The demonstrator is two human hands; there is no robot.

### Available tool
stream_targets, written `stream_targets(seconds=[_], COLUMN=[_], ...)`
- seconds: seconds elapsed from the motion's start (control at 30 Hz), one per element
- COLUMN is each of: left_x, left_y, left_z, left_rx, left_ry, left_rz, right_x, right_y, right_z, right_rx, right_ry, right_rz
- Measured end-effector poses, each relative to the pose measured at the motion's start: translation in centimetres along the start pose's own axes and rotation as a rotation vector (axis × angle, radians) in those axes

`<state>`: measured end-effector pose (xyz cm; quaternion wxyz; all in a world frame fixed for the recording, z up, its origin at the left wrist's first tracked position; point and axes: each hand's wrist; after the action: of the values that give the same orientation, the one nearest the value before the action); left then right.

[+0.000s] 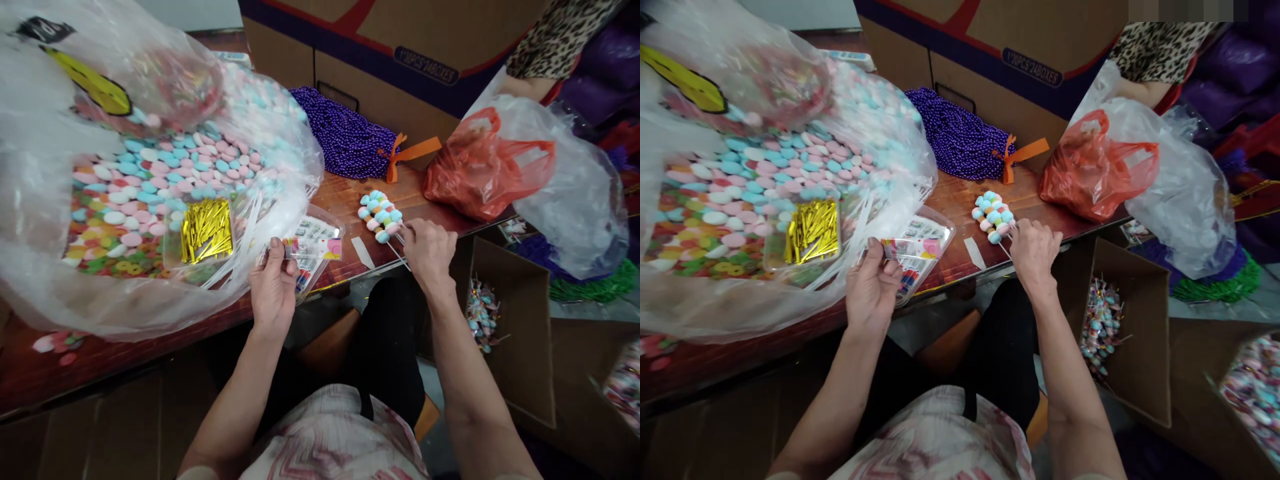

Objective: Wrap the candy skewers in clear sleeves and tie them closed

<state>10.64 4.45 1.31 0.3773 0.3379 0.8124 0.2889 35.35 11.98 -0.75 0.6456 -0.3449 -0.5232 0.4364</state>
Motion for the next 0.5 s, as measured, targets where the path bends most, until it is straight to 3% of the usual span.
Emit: stream_targets(seconds=[0.13,0.3,0.5], left_x=[0.4,0.7,0.9], left_y=[0.0,0.3,0.8], left_z=[-0.3,-0.4,-0.6], left_rx=[-0.027,-0.072,-0.052], left_ry=[-0.077,-0.148,-0.209], left_rz=[-0.022,-0.061,-0.109], right_x=[0.4,-1.3,-6.8], right_y=[1.1,-0.4,-3.2], right_z=[-0.7,-0.4,1.2], right_rx=[0.133,0.396,0.683], right_ry=[0.022,0.101,0.102], right_rz=[-0.057,-0.205,-0.077])
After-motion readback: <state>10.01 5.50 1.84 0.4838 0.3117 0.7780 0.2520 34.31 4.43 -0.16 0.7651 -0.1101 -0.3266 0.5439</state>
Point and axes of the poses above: each hand's wrist, its own x-axis towards the middle knuckle, its own y-axis out of the palm, z = x × y, and after that the axes turned 8 degrees about -x, right-handed
